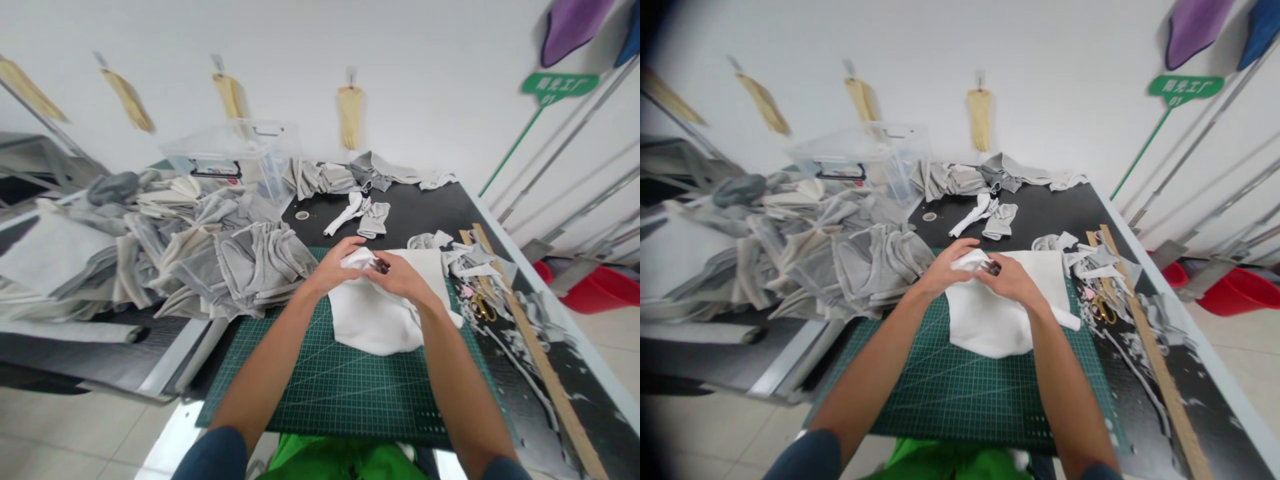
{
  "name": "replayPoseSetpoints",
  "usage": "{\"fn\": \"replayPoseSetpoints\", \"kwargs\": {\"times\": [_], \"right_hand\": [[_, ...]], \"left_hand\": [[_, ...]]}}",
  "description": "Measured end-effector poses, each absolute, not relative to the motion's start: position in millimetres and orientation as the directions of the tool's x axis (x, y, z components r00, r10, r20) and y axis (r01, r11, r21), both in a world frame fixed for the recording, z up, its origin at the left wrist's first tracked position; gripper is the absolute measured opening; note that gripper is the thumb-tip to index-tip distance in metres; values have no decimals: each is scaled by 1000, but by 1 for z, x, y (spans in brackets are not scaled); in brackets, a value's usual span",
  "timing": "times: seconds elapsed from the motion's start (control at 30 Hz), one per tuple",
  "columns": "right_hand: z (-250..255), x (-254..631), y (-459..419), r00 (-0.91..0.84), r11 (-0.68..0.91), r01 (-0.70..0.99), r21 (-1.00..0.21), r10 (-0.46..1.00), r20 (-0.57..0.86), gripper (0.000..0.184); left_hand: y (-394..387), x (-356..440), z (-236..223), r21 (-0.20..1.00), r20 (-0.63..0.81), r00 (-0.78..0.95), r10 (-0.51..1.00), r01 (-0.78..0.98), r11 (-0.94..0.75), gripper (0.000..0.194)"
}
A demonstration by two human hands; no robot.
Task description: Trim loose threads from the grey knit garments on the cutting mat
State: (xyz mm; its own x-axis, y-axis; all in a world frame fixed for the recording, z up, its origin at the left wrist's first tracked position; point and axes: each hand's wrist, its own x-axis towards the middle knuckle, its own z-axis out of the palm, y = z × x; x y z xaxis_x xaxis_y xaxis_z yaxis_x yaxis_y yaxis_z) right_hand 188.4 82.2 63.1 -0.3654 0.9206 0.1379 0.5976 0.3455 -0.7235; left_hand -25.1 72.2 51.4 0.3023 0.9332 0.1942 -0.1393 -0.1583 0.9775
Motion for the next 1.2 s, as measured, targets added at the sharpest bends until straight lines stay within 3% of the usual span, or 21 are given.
{"fn": "replayPoseSetpoints", "kwargs": {"times": [0.1,0.23,0.33,0.43,0.53,0.67,0.8,1.03,1.1,1.2], "right_hand": [[61,192,90,-279,305,560,-771,945,171,28],[67,197,91,-106,277,559,-782,959,264,21],[74,199,89,-162,344,615,-710,936,313,18],[81,203,84,-314,435,646,-628,901,301,20],[87,206,78,-356,422,546,-724,899,255,25],[89,200,72,-301,316,411,-855,932,200,38],[85,191,71,-346,321,414,-852,921,179,30],[78,182,73,-163,344,526,-778,938,305,25],[82,184,71,-207,362,557,-747,932,298,24],[94,198,66,-442,408,562,-720,884,156,26]], "left_hand": [[77,-25,48,941,136,232,963,-333,-53,88],[86,-19,43,952,-12,61,998,-305,30,54],[90,-16,45,982,-53,55,997,-180,62,49],[90,-18,53,993,31,-11,999,-114,-32,41],[86,-21,61,976,106,49,993,-194,-95,25],[79,-20,68,967,108,190,976,-249,-59,34],[76,-18,70,977,100,237,966,-209,-50,34],[78,-21,71,983,182,198,963,-34,-179,28],[76,-25,73,982,184,214,959,-8,-187,27],[72,-40,78,990,124,434,892,7,-141,32]]}}
